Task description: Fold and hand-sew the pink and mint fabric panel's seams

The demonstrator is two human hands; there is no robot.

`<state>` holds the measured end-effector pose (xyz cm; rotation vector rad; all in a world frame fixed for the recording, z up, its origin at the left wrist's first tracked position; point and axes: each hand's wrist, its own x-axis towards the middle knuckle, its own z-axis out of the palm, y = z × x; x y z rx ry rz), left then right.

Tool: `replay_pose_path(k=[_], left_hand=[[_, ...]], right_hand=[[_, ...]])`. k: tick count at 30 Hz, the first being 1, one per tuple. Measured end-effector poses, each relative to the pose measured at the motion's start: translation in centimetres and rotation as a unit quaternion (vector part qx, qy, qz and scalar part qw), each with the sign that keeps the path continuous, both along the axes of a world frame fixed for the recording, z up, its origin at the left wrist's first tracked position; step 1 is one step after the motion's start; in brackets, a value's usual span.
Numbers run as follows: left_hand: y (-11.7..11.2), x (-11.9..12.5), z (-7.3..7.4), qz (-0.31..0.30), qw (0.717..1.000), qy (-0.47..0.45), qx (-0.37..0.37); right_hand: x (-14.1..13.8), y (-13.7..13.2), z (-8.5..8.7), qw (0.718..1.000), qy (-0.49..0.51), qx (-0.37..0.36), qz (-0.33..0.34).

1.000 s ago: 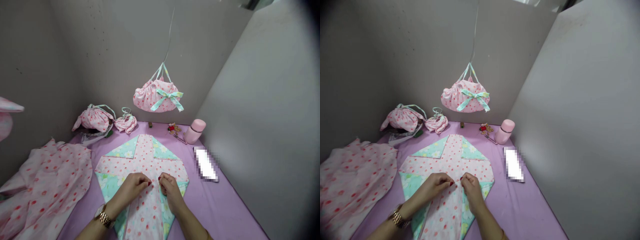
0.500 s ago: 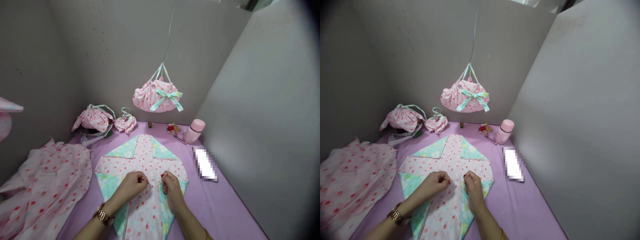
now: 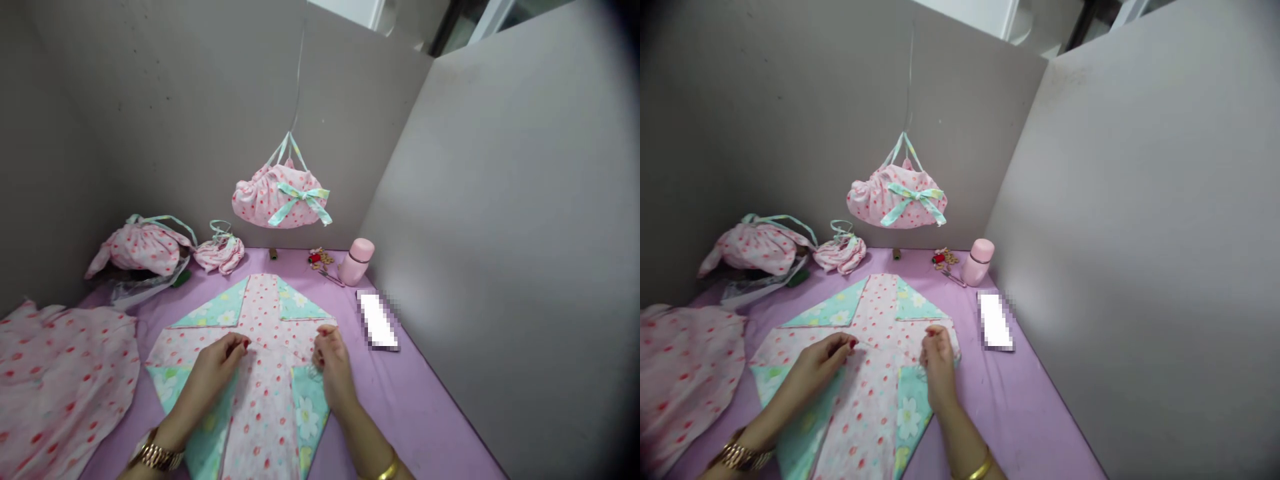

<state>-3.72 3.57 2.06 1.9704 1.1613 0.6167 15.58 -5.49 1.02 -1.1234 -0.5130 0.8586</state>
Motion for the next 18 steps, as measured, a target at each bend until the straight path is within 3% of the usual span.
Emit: replay_pose_path(k=[3,7,18], left_hand=[[1.0,-1.2,-0.1,0.042,0.992,0.084,0.081],[2.1,-2.4,-0.4,0.074,0.979,0.153,0.116],[2.6,-2.8,-0.7,0.062,0.983,0.152,0.086]], right_hand=[[2.0,-0.1,0.4,0.993,0.020,0.041,-0.106],[4.3,-0.2,0.6,0.981,0.040,0.057,-0.179],[5.6,-0.6,0.0,0.969,0.070,0.044,-0.234]])
